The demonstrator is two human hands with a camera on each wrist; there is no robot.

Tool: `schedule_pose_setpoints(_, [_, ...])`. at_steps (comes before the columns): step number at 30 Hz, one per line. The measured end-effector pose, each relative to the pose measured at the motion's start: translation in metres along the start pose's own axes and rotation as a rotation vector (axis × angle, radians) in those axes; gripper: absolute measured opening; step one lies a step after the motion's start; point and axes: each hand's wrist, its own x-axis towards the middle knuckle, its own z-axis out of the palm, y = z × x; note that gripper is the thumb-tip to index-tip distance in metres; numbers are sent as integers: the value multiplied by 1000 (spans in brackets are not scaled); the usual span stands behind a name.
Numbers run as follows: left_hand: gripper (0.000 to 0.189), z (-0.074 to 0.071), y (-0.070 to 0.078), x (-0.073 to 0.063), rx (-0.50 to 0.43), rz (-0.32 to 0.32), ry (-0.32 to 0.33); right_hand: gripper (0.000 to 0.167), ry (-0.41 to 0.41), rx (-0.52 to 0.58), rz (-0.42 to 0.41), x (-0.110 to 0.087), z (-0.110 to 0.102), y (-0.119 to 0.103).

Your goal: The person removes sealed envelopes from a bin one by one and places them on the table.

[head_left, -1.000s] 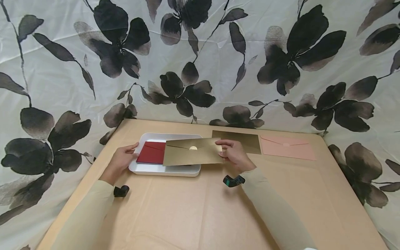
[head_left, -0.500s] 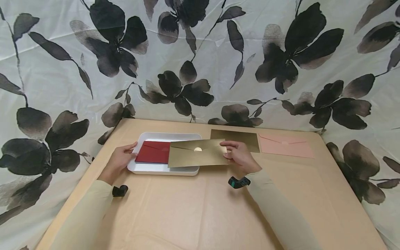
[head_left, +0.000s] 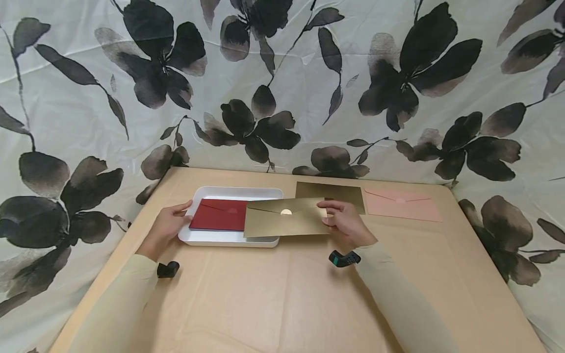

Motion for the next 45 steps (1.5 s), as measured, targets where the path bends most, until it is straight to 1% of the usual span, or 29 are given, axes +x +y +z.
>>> schedule_pose_setpoints(7, [62,0,-1,1,-15,1,-9,49,3,27,4,1,-8,7])
schedule_pose_setpoints(12, [62,0,-1,0,-25,0,-9,50,10,11,5,-2,-12,8])
schedule_pose_setpoints(19, [62,0,-1,0,4,-11,2,51,11,-16,7,-4,-21,10])
schedule_pose_setpoints(27, [62,0,-1,0,-16,-14,-3,50,14,-37,9,-7,-34,11])
schedule_pose_setpoints(36, [62,1,1,-2,-9,-7,-7,50,7,-52,6,-13,-47,15])
schedule_pose_setpoints(45, [62,2,-3,1,-11,-16,-4,46,14,-68,5,-17,-56,17])
